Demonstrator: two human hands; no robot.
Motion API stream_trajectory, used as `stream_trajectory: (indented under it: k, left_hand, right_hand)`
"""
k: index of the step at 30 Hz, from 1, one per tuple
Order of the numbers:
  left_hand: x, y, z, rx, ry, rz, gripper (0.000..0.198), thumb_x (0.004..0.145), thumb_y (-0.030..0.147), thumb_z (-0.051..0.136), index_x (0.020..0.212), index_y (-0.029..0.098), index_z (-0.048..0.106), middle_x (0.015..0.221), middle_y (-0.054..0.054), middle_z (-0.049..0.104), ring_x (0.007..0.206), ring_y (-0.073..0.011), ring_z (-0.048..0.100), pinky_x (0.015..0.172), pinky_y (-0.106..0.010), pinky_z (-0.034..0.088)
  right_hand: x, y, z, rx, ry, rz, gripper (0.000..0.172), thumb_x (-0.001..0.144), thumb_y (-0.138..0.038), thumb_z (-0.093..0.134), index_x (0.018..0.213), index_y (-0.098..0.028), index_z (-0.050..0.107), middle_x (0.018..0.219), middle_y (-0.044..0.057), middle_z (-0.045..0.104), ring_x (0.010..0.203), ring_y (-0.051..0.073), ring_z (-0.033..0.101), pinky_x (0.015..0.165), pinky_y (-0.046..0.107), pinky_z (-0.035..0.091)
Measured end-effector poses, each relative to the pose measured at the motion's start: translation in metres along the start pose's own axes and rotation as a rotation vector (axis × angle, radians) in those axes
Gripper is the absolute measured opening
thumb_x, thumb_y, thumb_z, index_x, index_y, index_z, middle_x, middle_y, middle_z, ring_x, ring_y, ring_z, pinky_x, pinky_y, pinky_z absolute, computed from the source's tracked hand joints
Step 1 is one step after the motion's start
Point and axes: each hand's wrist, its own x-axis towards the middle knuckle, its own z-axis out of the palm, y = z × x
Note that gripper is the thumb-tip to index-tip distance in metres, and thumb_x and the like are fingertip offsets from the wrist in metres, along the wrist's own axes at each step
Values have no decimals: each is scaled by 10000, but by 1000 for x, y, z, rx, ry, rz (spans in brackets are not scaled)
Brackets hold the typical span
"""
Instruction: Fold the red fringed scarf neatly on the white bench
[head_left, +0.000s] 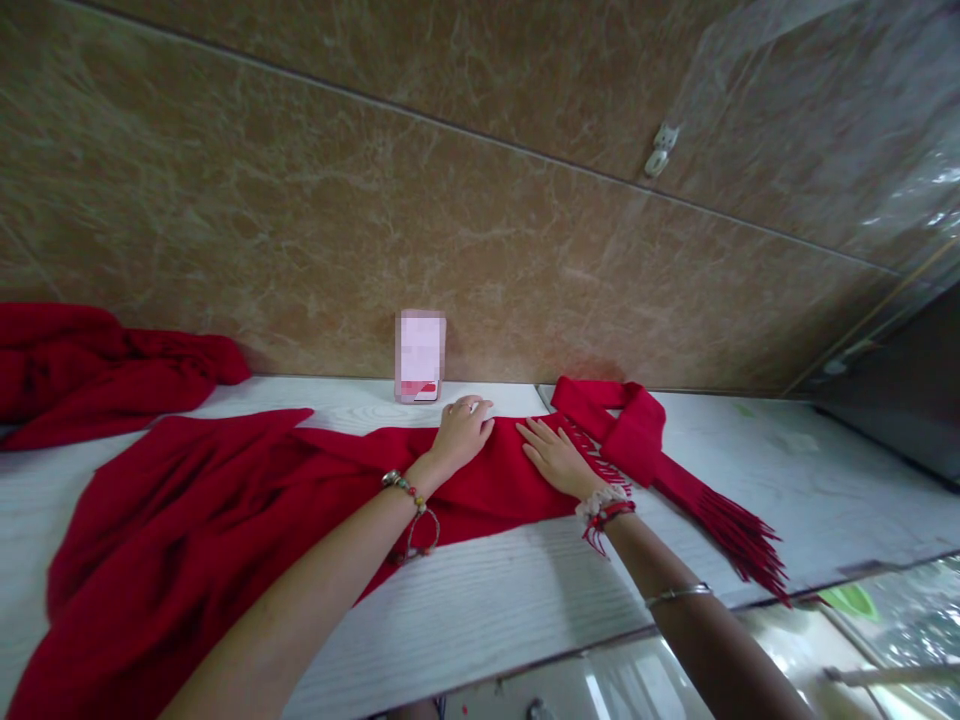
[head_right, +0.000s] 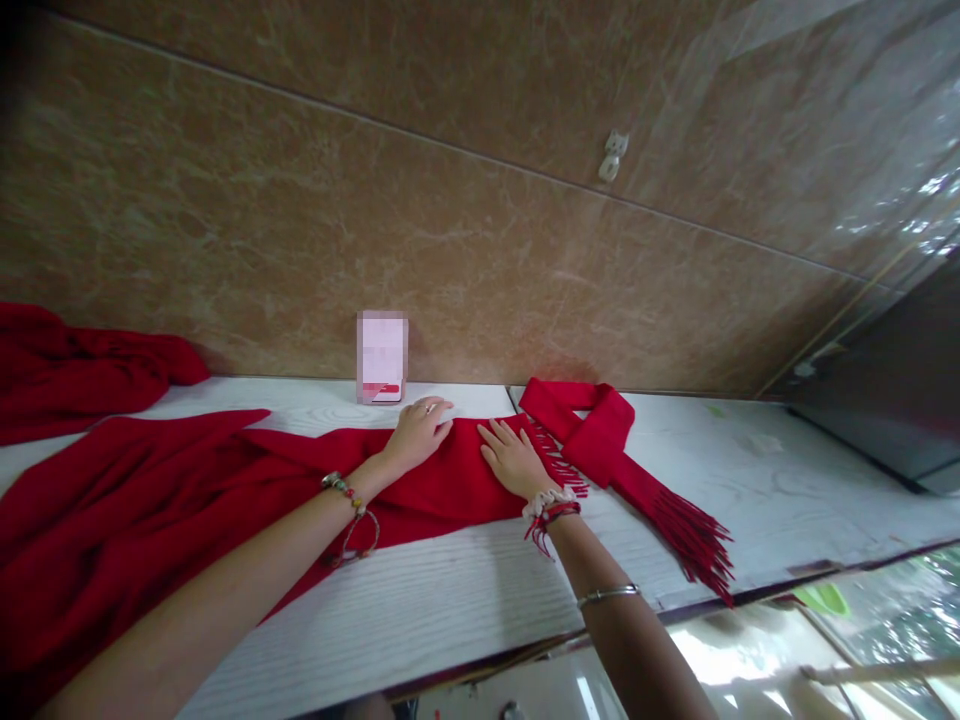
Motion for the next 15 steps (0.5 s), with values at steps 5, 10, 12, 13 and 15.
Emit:
stream_trajectory:
  k: [5,10,12,13,15]
  left_hand:
    - [-11,-4,6,51,-261,276,408,902,315,303,1302,267,369,1416,-48,314,1303,-231,244,1028,-470,222]
    - [-12,-6,5,89,-315,239,455,908,376,263,1350,267,291,1438,-44,261,1315,-242,212,1028,-466,212]
    - [-11,-5,5,87,-313,232,463,905,391,267,1351,271,287,1439,-43,259,1314,-244,215,1029,-462,209]
    - [-11,-5,5,84,-313,230,468,903,398,273,1352,268,288,1438,-46,260,1313,-246,218,1028,-460,210]
    - [-11,-5,6,78,-310,228,474,898,406,285,1351,264,292,1437,-51,264,1311,-248,223,1027,-458,212]
  right_hand:
    - [-5,10,2,-19,22,-43,465,902,-302,247,1331,-158,353,1401,105,332,1296,215,269,1029,473,243]
    - [-17,38,-4,-97,0,62,467,890,-259,253,1332,-146,349,1394,123,330,1286,251,286,1002,543,251]
    - [-20,39,-8,-101,10,101,468,890,-257,256,1331,-131,348,1395,135,324,1284,257,288,1001,534,263]
    - [-21,35,-10,-94,35,102,474,893,-272,257,1336,-126,339,1400,136,316,1290,255,276,1007,520,263]
    - [-23,20,-11,-65,93,59,494,900,-321,258,1349,-122,311,1410,130,303,1307,240,236,1027,483,251]
